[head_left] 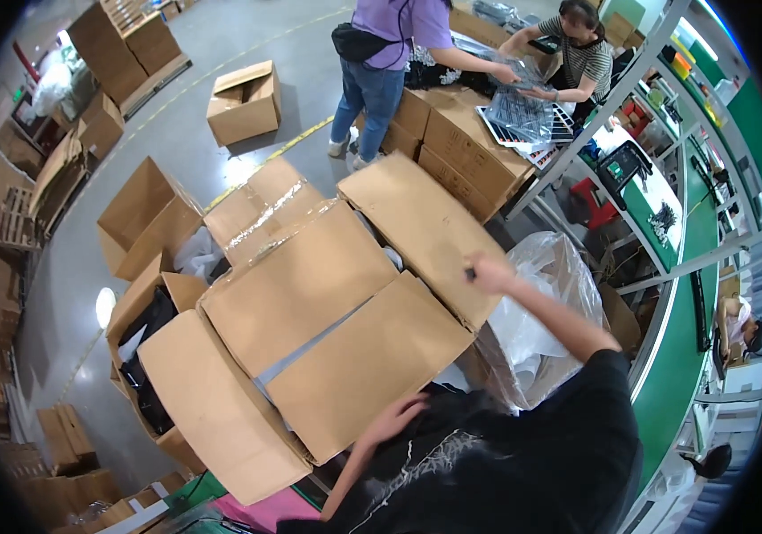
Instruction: Unpack components and install a circuit board into a housing using an electric screwdriver.
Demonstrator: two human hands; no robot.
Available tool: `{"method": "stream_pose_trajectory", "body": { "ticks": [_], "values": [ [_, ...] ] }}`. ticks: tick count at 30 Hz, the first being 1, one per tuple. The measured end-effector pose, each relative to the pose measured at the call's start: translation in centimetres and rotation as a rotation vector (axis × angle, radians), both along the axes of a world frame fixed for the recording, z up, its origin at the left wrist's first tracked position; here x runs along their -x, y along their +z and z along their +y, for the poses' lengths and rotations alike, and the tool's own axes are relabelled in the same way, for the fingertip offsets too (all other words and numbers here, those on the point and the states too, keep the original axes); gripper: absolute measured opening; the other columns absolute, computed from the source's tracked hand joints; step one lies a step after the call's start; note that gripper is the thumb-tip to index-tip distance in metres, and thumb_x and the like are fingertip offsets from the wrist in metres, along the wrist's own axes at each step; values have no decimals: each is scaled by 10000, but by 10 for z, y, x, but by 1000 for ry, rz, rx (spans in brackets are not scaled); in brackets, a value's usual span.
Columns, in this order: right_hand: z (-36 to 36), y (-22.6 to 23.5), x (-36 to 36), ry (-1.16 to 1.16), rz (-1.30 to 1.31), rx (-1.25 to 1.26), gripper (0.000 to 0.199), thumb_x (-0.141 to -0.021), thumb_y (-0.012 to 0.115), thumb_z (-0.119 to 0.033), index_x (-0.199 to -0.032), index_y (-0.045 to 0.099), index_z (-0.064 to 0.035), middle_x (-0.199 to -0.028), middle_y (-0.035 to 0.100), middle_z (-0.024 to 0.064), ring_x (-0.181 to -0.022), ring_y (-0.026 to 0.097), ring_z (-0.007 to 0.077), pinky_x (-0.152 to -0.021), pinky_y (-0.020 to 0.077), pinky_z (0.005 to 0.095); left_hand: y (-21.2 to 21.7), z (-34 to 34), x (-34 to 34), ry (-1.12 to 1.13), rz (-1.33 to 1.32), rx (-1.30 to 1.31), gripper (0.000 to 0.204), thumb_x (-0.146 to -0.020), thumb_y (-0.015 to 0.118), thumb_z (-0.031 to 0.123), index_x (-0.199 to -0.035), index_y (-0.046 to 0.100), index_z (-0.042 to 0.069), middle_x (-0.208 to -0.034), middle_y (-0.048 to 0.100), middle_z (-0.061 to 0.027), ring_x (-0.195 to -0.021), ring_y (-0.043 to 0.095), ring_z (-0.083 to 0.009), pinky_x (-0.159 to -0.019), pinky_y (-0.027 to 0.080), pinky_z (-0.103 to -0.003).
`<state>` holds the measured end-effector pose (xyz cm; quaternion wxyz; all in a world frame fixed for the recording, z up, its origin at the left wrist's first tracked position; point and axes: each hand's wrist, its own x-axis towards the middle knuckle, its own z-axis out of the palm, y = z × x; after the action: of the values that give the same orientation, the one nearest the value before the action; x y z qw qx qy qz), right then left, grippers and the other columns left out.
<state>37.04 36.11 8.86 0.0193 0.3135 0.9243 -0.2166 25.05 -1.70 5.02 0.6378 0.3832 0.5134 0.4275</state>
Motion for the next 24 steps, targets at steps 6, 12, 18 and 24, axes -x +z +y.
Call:
{"method": "stream_pose_trajectory", "body": {
  "ticks": [6, 12, 18, 24],
  "values": [
    [-114, -92, 14, -482, 11, 114, 382, -779, 610, -239, -1081, 513, -27, -874, 627, 250, -843, 603, 421, -759, 486, 467, 9, -205, 43, 406, -304, 786, 529, -934, 465, 450, -1215, 523, 5, -1040, 638, -65, -924, 603, -159, -785, 468, -261],
    [-110, -90, 12, -555, 29, 68, 390, -732, 596, -143, -1112, 545, -73, -817, 644, 215, -807, 619, 406, -724, 489, 478, -67, -238, -3, 1421, -448, 528, 841, -823, 457, 674, -1405, 222, 115, -1372, 353, -136, -1279, 325, -303, -1032, 267, -501],
    [-95, -99, 8, -518, 104, 107, 367, -718, 602, -112, -1085, 601, -108, -837, 648, 208, -798, 623, 388, -720, 490, 479, -111, -181, 2, 1821, -506, 56, 632, -849, 518, 545, -1325, 367, 158, -1338, 382, -108, -1186, 407, -312, -924, 393, -515],
    [-67, -94, 22, -665, 182, 14, 386, -701, 577, -69, -1084, 620, -54, -769, 640, 231, -739, 632, 395, -698, 501, 490, -63, -136, 39, 1851, -397, 60, 473, -859, 606, 297, -1252, 360, 206, -1236, 432, -124, -1088, 450, -328, -878, 428, -506]
  ]
}}
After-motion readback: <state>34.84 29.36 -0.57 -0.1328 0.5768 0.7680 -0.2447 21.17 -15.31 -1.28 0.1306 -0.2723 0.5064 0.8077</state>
